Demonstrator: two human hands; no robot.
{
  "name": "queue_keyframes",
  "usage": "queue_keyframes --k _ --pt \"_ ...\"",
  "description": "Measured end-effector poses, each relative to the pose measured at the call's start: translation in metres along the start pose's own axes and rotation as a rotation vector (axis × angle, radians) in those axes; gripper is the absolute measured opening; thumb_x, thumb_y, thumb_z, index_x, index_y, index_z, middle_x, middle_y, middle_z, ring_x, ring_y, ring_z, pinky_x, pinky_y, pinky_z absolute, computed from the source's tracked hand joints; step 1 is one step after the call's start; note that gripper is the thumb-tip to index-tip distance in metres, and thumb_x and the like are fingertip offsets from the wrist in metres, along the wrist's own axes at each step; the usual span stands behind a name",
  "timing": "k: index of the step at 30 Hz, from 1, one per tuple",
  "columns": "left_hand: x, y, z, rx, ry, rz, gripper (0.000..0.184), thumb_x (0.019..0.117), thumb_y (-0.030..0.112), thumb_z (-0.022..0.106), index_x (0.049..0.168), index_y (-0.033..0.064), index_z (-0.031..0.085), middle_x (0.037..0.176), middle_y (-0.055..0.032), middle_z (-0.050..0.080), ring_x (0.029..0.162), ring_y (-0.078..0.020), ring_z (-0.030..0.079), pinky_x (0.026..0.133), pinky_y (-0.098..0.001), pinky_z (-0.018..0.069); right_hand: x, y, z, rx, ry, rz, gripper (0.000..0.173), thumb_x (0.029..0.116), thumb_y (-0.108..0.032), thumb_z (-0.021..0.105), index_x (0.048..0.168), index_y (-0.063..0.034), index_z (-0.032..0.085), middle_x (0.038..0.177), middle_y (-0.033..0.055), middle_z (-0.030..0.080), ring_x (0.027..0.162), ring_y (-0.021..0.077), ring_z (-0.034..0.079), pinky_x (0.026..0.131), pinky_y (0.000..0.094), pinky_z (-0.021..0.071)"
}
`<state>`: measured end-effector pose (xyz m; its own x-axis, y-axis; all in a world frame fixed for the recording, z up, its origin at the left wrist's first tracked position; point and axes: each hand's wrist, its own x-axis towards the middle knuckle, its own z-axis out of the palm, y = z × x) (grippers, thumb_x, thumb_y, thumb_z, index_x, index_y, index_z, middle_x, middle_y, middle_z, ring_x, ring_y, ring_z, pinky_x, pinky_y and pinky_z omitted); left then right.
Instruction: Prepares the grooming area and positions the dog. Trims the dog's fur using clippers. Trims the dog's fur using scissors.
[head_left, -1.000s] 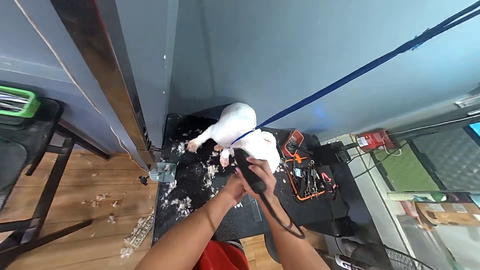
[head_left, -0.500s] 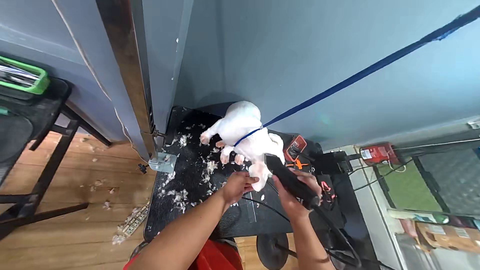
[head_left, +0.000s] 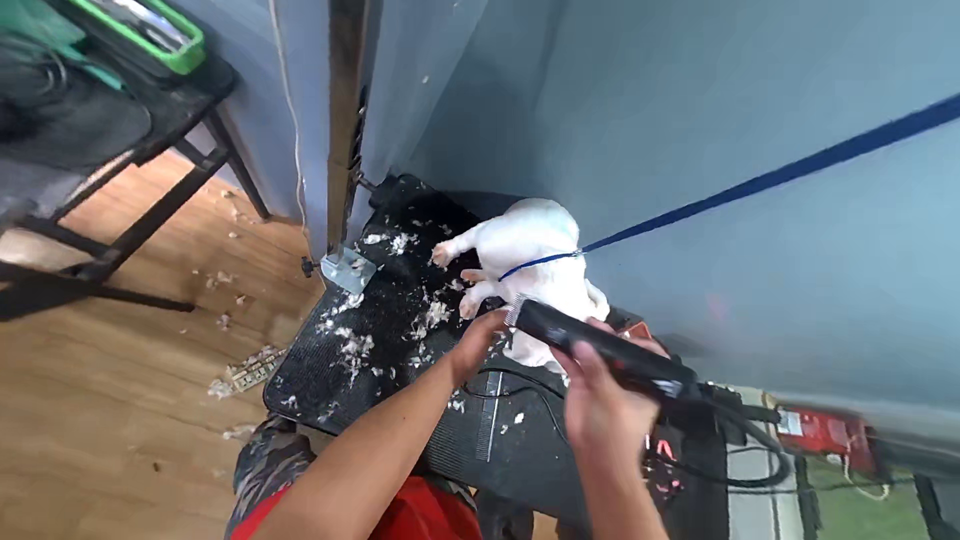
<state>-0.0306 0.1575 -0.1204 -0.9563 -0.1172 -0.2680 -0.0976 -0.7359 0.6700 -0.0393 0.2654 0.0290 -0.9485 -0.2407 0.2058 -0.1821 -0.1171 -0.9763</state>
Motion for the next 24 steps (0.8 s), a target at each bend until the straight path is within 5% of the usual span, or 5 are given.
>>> queue_keyframes --k 4,8,12,20,24 --pt "0.022 -0.011 0.012 -0.156 -0.088 0.028 0.055 0.1049 0.051 0.047 0.132 0.0056 0.062 0.119 -0.0101 0.069 0.11 -0.0177 0.065 0.098 -0.0423 0.0522 0.002 -0.044 -0.035 0.157 -0.067 0.261 0.05 0.0822 -0.012 0.083 0.128 -0.0144 0.063 0.123 0.0176 0.069 0.104 0.035 0.072 0.085 0.0546 0.0629" --pt "0.033 -0.039 0.026 -0.216 -0.211 0.103 0.039 0.1034 0.037 0.058 0.13 0.0075 0.06 0.108 -0.0047 0.07 0.094 -0.0108 0.067 0.087 -0.0355 0.0572 0.018 -0.056 -0.038 -0.232 -0.225 -0.147 0.063 0.0771 -0.009 0.089 0.13 -0.0187 0.056 0.122 0.0112 0.071 0.104 0.0314 0.074 0.08 0.049 0.0661" --pt "0.035 -0.044 0.044 -0.286 -0.224 0.129 0.036 0.1017 0.025 0.064 0.128 0.0 0.06 0.109 -0.0101 0.071 0.098 -0.0147 0.069 0.094 -0.0377 0.0571 0.033 -0.052 -0.039 -0.641 -0.347 -0.628 0.054 0.074 -0.004 0.09 0.118 -0.0157 0.061 0.114 -0.0002 0.075 0.109 0.0216 0.072 0.097 0.0403 0.062" --pt "0.02 -0.039 0.053 -0.28 -0.22 0.158 0.034 0.0991 0.027 0.068 0.118 -0.0012 0.066 0.102 -0.0103 0.073 0.092 -0.0144 0.071 0.089 -0.0361 0.0586 0.034 -0.013 -0.037 -0.789 -0.51 -0.814 0.055 0.0732 -0.014 0.092 0.118 -0.0233 0.062 0.111 -0.0067 0.072 0.107 0.0154 0.071 0.095 0.0361 0.0619" --pt "0.016 -0.045 0.059 -0.282 -0.173 0.192 0.018 0.1019 0.011 0.059 0.115 -0.0005 0.064 0.096 -0.0072 0.069 0.085 -0.0098 0.066 0.082 -0.0305 0.0569 0.039 0.02 -0.028 -0.886 -0.638 -0.875 0.044 0.0776 -0.018 0.089 0.113 -0.0135 0.063 0.111 0.0053 0.07 0.109 0.0213 0.07 0.091 0.0403 0.0621"
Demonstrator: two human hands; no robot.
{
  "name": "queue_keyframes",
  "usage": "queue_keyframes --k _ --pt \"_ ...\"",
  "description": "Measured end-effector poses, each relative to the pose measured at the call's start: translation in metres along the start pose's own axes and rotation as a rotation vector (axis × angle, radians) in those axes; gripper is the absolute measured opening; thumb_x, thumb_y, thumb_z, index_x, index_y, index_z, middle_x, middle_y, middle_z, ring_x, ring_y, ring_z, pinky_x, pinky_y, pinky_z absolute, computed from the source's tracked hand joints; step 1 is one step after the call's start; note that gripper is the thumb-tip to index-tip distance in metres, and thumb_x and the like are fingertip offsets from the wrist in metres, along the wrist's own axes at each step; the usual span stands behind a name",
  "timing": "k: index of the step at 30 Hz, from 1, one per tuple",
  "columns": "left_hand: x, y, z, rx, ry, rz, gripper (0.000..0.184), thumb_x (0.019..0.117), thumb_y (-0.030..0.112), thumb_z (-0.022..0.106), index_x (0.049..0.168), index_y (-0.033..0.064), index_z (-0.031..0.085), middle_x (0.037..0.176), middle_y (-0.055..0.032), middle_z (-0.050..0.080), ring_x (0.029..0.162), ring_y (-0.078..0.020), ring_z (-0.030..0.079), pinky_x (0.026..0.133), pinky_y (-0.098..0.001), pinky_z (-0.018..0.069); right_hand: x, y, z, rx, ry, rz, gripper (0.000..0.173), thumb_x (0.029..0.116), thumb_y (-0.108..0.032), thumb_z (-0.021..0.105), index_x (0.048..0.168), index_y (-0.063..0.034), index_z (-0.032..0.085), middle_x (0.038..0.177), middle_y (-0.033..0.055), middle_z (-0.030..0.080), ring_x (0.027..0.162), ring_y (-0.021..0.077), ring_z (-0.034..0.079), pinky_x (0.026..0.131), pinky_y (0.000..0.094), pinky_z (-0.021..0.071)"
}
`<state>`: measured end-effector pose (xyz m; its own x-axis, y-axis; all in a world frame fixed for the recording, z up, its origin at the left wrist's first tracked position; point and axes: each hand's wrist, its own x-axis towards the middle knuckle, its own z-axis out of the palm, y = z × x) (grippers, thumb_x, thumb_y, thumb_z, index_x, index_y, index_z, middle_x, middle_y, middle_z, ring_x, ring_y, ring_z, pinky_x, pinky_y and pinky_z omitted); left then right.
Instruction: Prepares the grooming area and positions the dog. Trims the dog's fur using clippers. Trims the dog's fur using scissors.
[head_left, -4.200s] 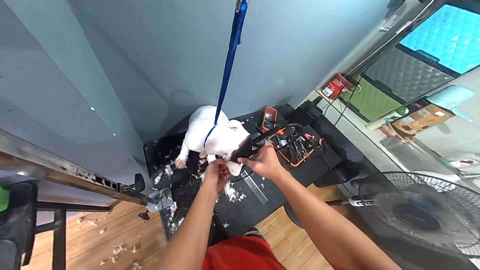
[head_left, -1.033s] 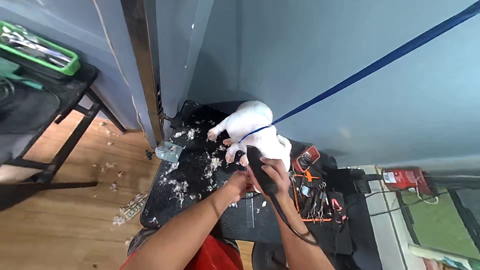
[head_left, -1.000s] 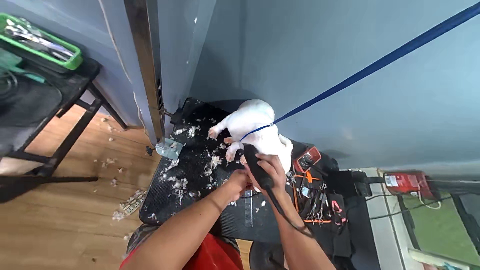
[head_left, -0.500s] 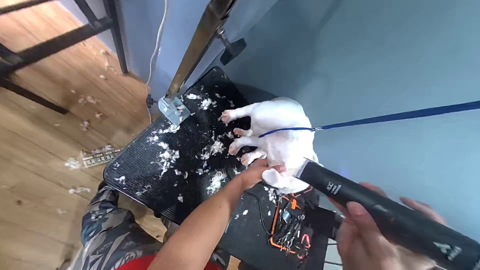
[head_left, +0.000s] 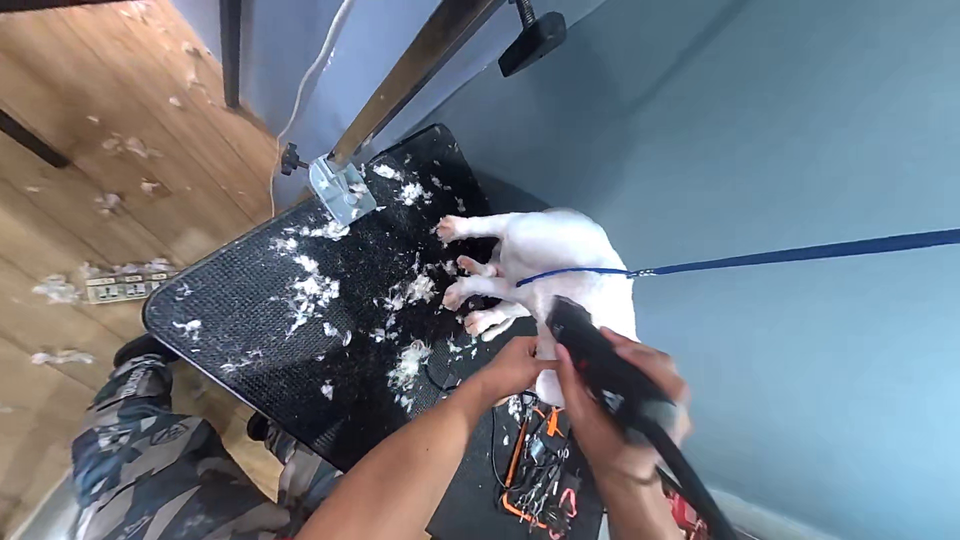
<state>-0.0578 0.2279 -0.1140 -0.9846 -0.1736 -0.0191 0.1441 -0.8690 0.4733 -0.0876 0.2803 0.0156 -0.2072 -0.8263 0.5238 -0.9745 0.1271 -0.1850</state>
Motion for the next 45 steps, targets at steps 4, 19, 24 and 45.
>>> queue_keyframes --k 4,19,24,45 --pt "-0.003 -0.001 0.006 -0.012 0.032 0.012 0.017 0.0994 0.012 0.061 0.112 0.0009 0.064 0.094 -0.0057 0.07 0.085 -0.0091 0.067 0.081 -0.0294 0.0576 0.008 -0.006 -0.001 0.191 -0.01 0.124 0.052 0.0725 -0.012 0.092 0.117 -0.0111 0.066 0.112 0.0063 0.074 0.105 0.0236 0.072 0.089 0.0426 0.0647" --pt "0.002 0.001 0.01 -0.053 0.01 -0.001 0.021 0.0963 0.011 0.06 0.115 0.0014 0.062 0.097 -0.0057 0.069 0.088 -0.0106 0.067 0.083 -0.0318 0.057 0.029 -0.007 0.02 -0.01 0.08 0.135 0.049 0.0746 -0.017 0.091 0.114 -0.005 0.065 0.107 0.0059 0.07 0.101 0.0178 0.069 0.088 0.0379 0.0617" --pt "0.005 0.005 0.012 -0.159 -0.071 -0.021 0.044 0.0866 0.014 0.081 0.122 -0.0036 0.064 0.109 -0.0139 0.074 0.1 -0.0209 0.072 0.093 -0.0404 0.0595 0.041 -0.03 -0.034 0.056 0.222 0.126 0.052 0.0728 -0.009 0.091 0.116 -0.0118 0.062 0.106 -0.0039 0.073 0.1 0.0147 0.072 0.092 0.0363 0.0633" --pt "-0.01 0.066 0.028 -0.077 0.026 -0.246 0.031 0.1041 0.019 0.058 0.129 0.0003 0.058 0.109 -0.0086 0.071 0.099 -0.0157 0.069 0.092 -0.037 0.0575 -0.002 -0.072 -0.138 1.041 0.193 0.479 0.063 0.0875 -0.024 0.079 0.145 -0.0204 0.052 0.127 0.0041 0.069 0.114 0.0254 0.069 0.101 0.0528 0.0566"
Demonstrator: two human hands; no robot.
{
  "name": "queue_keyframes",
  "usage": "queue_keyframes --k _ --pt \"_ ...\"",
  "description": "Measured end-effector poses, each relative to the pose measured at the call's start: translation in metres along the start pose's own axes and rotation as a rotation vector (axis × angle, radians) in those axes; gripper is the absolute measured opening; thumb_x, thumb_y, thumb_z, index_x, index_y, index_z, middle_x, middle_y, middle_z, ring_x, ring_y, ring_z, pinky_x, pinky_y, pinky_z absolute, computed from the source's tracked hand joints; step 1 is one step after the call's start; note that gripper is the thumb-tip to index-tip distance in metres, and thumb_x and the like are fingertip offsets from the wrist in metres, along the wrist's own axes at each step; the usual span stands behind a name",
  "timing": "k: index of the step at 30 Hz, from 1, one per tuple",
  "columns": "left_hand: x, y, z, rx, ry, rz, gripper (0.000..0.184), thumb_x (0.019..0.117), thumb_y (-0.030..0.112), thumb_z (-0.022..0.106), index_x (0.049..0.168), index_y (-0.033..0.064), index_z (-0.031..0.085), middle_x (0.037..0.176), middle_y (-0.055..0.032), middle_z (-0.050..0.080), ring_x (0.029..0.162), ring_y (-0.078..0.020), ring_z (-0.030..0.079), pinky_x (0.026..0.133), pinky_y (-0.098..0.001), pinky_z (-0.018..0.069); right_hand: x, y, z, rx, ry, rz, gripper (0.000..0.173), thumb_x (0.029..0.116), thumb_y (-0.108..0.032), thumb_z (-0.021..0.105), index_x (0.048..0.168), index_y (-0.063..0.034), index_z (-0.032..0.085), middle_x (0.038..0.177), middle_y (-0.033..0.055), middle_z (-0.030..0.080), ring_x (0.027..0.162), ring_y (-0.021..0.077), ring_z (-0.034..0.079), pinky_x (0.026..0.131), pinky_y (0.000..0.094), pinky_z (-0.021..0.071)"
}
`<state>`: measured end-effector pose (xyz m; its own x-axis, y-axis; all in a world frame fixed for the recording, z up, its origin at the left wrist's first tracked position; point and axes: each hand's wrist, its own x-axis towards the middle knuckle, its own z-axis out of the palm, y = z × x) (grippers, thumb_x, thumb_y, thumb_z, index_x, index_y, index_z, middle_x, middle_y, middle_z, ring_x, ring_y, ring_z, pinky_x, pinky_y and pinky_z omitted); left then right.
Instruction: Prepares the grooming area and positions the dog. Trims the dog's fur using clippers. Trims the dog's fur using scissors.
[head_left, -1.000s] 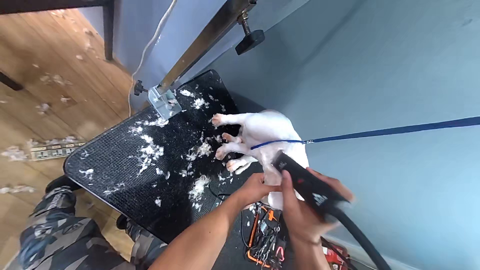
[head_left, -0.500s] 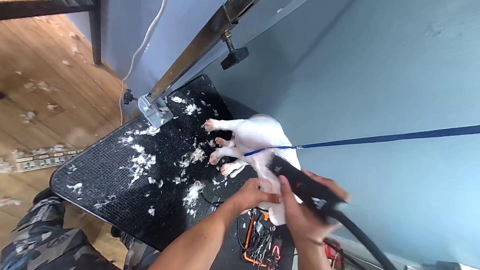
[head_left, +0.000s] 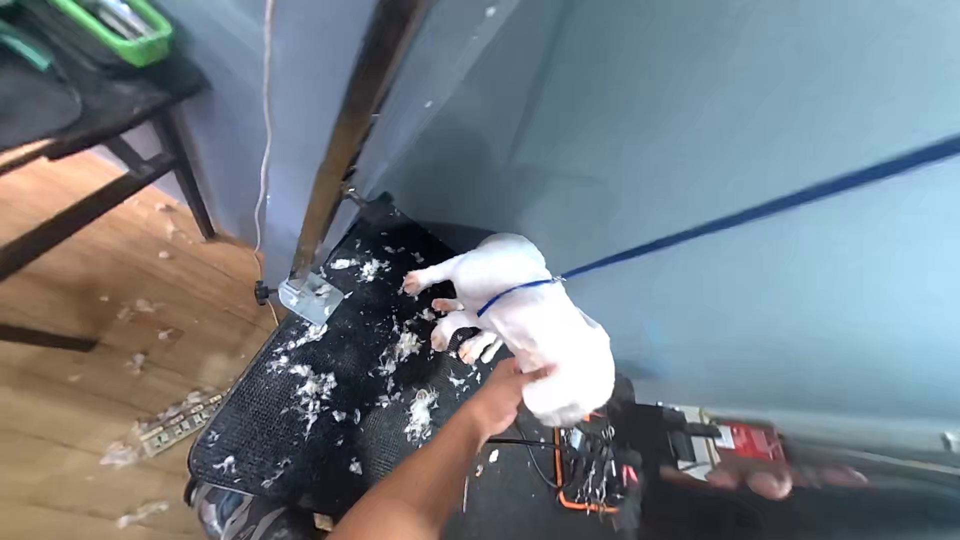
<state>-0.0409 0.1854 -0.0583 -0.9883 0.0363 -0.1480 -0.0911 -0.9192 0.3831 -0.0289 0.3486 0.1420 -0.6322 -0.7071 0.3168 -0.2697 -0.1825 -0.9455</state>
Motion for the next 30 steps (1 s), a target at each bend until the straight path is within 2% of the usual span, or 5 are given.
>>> queue_keyframes --k 6,13,20,25,30 --pt "-0.01 0.013 0.003 -0.05 0.202 0.021 0.024 0.1096 0.016 0.038 0.115 0.0063 0.059 0.093 -0.006 0.069 0.087 -0.0156 0.068 0.081 -0.0359 0.0581 -0.081 0.009 -0.024 0.258 0.254 0.291 0.06 0.0931 -0.044 0.07 0.145 -0.0191 0.055 0.113 0.0096 0.072 0.092 0.0272 0.073 0.075 0.0473 0.0639" --pt "-0.023 0.041 0.013 -0.13 0.194 0.024 0.072 0.0979 0.074 0.024 0.112 0.0154 0.064 0.097 -0.0131 0.072 0.088 -0.0283 0.072 0.073 -0.05 0.061 -0.12 0.091 -0.063 0.12 0.679 0.724 0.058 0.1077 -0.051 0.031 0.124 -0.0036 0.06 0.083 0.0118 0.067 0.061 0.0239 0.066 0.053 0.0426 0.0609" --pt "-0.025 0.065 0.018 0.012 0.168 0.097 0.082 0.0944 0.079 0.019 0.118 0.0146 0.063 0.105 -0.0171 0.072 0.091 -0.0328 0.072 0.07 -0.0535 0.0605 -0.138 0.188 -0.093 -0.225 0.806 1.031 0.074 0.0822 -0.031 0.08 0.141 -0.0026 0.044 0.112 0.0185 0.066 0.097 0.0304 0.068 0.083 0.0527 0.0574" --pt "-0.026 0.078 0.016 0.039 0.112 0.102 0.081 0.0926 0.082 0.024 0.122 0.019 0.065 0.11 -0.015 0.073 0.096 -0.0319 0.072 0.073 -0.0526 0.061 -0.14 0.238 -0.095 -0.655 0.526 1.186 0.08 0.0892 -0.037 0.074 0.151 0.001 0.04 0.138 0.0325 0.054 0.125 0.0468 0.058 0.104 0.0617 0.0485" --pt "-0.029 0.08 -0.003 0.021 0.039 0.168 0.041 0.0875 0.047 0.05 0.102 0.0128 0.069 0.101 -0.0164 0.073 0.092 -0.0347 0.072 0.078 -0.0571 0.059 -0.14 0.268 -0.09 -0.886 0.408 1.229 0.076 0.0973 -0.038 0.064 0.157 -0.0031 0.034 0.14 0.0339 0.053 0.124 0.0489 0.059 0.102 0.0606 0.0503"
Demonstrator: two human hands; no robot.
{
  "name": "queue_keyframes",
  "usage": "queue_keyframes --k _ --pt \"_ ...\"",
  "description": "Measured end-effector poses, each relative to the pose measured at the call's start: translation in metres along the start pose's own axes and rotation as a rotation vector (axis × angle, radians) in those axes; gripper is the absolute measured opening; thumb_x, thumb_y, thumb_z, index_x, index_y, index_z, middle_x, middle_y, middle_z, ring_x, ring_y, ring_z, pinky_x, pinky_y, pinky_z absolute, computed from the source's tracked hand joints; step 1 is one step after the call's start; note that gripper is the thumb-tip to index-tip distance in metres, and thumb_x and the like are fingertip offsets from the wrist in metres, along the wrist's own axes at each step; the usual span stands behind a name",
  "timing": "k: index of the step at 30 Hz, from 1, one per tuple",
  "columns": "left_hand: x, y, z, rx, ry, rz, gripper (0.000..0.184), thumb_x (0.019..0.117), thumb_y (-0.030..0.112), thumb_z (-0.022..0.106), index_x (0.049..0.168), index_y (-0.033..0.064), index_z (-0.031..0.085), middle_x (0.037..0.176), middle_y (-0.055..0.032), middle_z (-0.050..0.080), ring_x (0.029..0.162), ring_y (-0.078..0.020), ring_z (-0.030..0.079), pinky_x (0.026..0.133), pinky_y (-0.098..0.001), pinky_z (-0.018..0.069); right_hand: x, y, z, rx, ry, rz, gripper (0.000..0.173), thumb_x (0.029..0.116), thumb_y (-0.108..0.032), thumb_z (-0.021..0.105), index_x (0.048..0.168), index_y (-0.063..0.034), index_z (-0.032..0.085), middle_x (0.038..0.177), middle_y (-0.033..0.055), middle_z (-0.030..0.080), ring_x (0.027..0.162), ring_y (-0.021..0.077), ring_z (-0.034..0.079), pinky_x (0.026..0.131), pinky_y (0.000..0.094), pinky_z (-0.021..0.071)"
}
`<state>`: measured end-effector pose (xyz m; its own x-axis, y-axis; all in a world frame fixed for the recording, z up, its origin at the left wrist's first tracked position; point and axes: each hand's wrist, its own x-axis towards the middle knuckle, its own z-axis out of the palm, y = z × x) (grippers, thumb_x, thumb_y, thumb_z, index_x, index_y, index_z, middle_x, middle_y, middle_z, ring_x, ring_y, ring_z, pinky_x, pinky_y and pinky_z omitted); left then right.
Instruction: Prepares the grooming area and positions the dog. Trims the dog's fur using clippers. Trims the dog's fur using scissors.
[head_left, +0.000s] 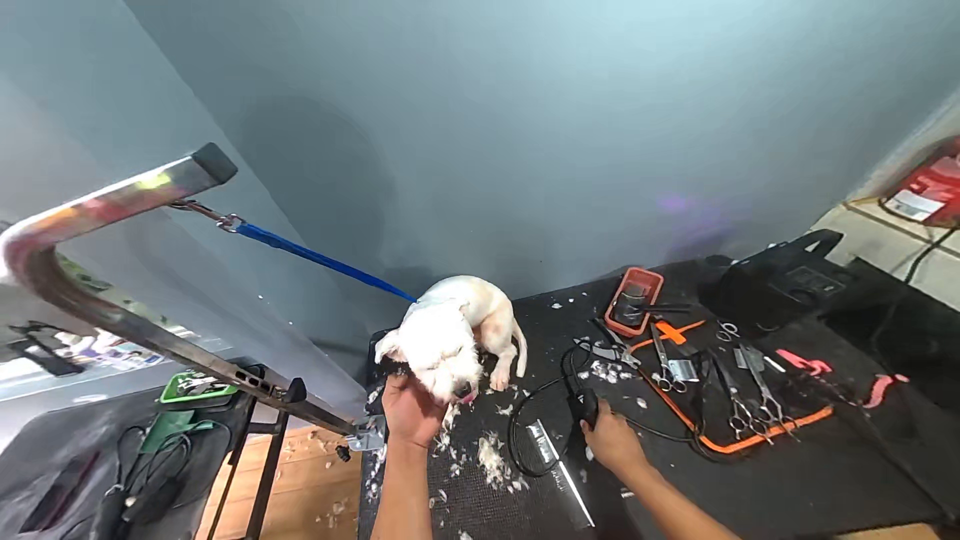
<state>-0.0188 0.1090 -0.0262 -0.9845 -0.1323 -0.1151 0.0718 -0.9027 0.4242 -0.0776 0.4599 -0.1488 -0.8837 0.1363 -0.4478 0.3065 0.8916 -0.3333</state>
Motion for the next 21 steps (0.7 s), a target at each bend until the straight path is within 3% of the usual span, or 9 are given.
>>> queue_keyframes --k 2,4,8,10,13,15,17,21 --pt "0.001 -0.002 -0.011 0.062 -0.12 0.03 0.023 0.0698 0.026 0.075 0.088 0.0121 0.077 0.093 -0.0135 0.076 0.087 -0.0295 0.074 0.078 -0.0493 0.061 0.004 0.001 0.004 -0.038 -0.014 0.002 0.078 0.0975 -0.037 0.065 0.159 -0.003 0.03 0.145 0.0344 0.048 0.127 0.0502 0.056 0.104 0.0599 0.0497" --pt "0.0 -0.007 -0.01 0.159 -0.104 0.078 0.033 0.0612 0.011 0.083 0.092 0.0107 0.073 0.091 -0.0126 0.076 0.085 -0.0256 0.074 0.078 -0.0442 0.0614 0.007 0.002 0.008 -0.076 -0.018 0.009 0.079 0.0979 -0.037 0.065 0.16 -0.0045 0.028 0.147 0.0336 0.046 0.129 0.0499 0.055 0.103 0.0592 0.0506" --pt "0.002 -0.018 0.006 0.214 0.019 0.18 0.058 0.0661 0.002 0.083 0.116 0.0046 0.054 0.098 -0.0133 0.073 0.088 -0.0245 0.073 0.08 -0.0441 0.0619 0.009 0.004 0.005 -0.21 0.006 -0.018 0.076 0.0999 -0.04 0.06 0.16 -0.0047 0.03 0.151 0.0298 0.045 0.137 0.0482 0.048 0.103 0.0612 0.0498" --pt "0.006 -0.02 0.009 0.259 0.065 0.241 0.055 0.0746 0.002 0.073 0.123 0.0041 0.047 0.102 -0.0122 0.07 0.091 -0.0238 0.071 0.083 -0.0446 0.0609 0.005 0.007 0.002 -0.273 0.017 -0.03 0.074 0.0996 -0.04 0.059 0.158 -0.0042 0.034 0.153 0.0274 0.044 0.14 0.0469 0.045 0.103 0.0618 0.0491" --pt "0.011 -0.017 0.01 0.436 0.089 0.364 0.041 0.0864 0.001 0.065 0.124 0.0021 0.048 0.103 -0.0082 0.07 0.092 -0.0179 0.071 0.084 -0.0397 0.0614 -0.004 0.011 -0.001 -0.339 0.048 -0.052 0.077 0.0945 -0.039 0.064 0.158 -0.0058 0.036 0.155 0.0277 0.04 0.143 0.0465 0.041 0.106 0.0617 0.0458" --pt "0.011 -0.012 0.008 0.694 0.098 0.445 0.053 0.0788 -0.009 0.071 0.127 -0.0043 0.048 0.107 -0.0066 0.069 0.096 -0.0117 0.07 0.088 -0.033 0.0607 -0.01 0.018 0.005 -0.344 0.116 -0.102 0.08 0.0909 -0.039 0.068 0.157 -0.0065 0.038 0.156 0.0293 0.038 0.143 0.0481 0.039 0.107 0.0633 0.0431" --pt "0.007 -0.005 0.011 0.944 0.084 0.502 0.059 0.0737 -0.005 0.08 0.125 -0.0092 0.052 0.108 -0.0064 0.07 0.099 -0.0069 0.069 0.091 -0.0273 0.0591 -0.019 0.024 0.011 -0.349 0.182 -0.154 0.081 0.0884 -0.038 0.069 0.157 -0.0073 0.04 0.156 0.0315 0.036 0.143 0.0497 0.038 0.109 0.065 0.0393" --pt "0.009 0.0 0.005 1.268 0.018 0.624 0.061 0.0748 0.017 0.089 0.119 -0.0123 0.06 0.109 -0.0151 0.072 0.104 -0.0137 0.07 0.098 -0.0323 0.0571 -0.046 0.027 0.022 -0.313 0.33 -0.342 0.072 0.0875 -0.033 0.069 0.151 -0.0068 0.049 0.153 0.0351 0.039 0.14 0.0534 0.041 0.111 0.0674 0.035"
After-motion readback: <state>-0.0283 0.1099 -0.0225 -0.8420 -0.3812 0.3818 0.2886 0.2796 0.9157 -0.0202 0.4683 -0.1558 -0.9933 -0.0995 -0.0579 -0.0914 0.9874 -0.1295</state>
